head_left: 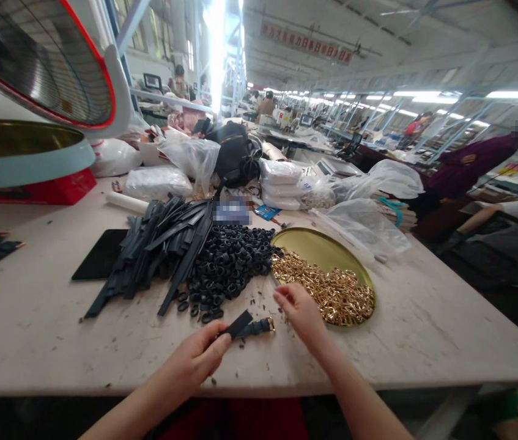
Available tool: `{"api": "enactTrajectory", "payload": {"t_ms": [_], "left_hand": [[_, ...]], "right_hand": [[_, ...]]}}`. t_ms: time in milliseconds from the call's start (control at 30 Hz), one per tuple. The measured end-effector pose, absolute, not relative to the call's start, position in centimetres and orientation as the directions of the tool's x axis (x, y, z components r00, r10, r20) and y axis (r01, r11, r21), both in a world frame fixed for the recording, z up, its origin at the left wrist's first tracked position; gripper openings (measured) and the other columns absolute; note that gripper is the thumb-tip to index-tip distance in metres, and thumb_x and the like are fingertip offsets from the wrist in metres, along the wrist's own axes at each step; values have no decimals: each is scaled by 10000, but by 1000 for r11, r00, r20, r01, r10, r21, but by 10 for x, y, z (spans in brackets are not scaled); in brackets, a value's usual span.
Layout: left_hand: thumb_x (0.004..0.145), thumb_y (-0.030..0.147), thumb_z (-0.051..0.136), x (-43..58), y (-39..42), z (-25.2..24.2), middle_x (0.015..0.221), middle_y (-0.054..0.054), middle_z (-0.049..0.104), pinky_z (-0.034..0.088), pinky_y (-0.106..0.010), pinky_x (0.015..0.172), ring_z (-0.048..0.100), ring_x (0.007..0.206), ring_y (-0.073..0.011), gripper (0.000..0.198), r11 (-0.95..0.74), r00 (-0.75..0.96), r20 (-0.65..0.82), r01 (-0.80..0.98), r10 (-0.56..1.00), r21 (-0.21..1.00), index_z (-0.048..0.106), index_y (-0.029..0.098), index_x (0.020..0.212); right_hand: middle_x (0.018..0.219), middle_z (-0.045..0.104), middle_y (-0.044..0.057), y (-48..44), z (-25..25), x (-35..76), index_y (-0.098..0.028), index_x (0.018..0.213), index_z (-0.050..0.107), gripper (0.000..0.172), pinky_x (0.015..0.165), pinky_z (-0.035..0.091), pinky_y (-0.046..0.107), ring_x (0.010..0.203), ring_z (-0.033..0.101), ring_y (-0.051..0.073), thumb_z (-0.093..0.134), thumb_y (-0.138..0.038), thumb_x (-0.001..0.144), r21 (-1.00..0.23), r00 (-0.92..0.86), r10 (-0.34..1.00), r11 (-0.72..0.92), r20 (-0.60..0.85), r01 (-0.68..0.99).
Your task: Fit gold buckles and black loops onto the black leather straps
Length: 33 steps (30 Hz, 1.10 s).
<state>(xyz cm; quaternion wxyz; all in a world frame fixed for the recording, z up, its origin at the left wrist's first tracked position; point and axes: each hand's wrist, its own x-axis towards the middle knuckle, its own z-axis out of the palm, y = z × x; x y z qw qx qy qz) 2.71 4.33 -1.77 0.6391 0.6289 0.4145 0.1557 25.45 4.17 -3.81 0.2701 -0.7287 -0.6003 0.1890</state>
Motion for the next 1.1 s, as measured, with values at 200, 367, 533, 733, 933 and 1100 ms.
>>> {"api": "enactTrajectory", "payload": {"t_ms": [200, 367, 533, 733, 933, 1100], "left_hand": [[780, 396, 388, 36, 52, -22, 506, 86, 286, 219, -184, 420, 269, 449, -78, 232, 116, 543, -331, 392, 772, 913, 474, 184, 745], [797, 396, 376, 37, 48, -22, 503, 84, 306, 243, -185, 436, 303, 458, -85, 246, 98, 547, -325, 403, 771, 910, 489, 180, 768], [817, 420, 366, 40, 39, -19, 510, 79, 332, 264, -186, 456, 332, 472, -85, 281, 34, 526, -254, 392, 812, 920, 481, 178, 735], [823, 385, 376, 39, 18, -6, 536, 64, 372, 281, -190, 476, 352, 497, -88, 278, -17, 551, -165, 310, 818, 950, 514, 163, 728], [822, 321, 389, 29, -4, 2, 711, 10, 550, 365, -204, 652, 484, 679, -120, 249, -144, 572, -34, 263, 819, 954, 541, 161, 707], [781, 265, 412, 23, -15, 5, 548, 61, 477, 331, -193, 502, 414, 494, -87, 127, 19, 586, -155, 231, 795, 973, 486, 163, 802]], "right_hand": [[732, 586, 42, 100, -44, 318, -183, 627, 591, 45, 704, 338, 292, 764, 534, 198, 630, -164, 640, -453, 187, 982, -167, -2, 876], [717, 570, 14, 95, -46, 315, -190, 632, 568, 63, 671, 340, 261, 727, 517, 164, 612, -146, 647, -512, 141, 990, -124, -7, 850], [676, 547, 1, 59, -28, 280, -193, 761, 570, 99, 600, 378, 260, 637, 497, 143, 539, -286, 758, -696, 155, 987, -83, 41, 713], [567, 505, -56, -1, -18, 195, -182, 763, 604, 277, 437, 329, 188, 428, 390, 48, 726, -367, 597, -843, 96, 946, -227, -310, -487], [545, 535, -40, -33, -21, 162, -151, 791, 624, 255, 485, 369, 206, 475, 440, 76, 670, -373, 673, -954, 165, 969, -133, -182, -270], [535, 516, -60, -49, -20, 155, -180, 737, 565, 231, 501, 383, 209, 490, 453, 87, 678, -365, 661, -980, 240, 965, -55, -101, -191]]}}
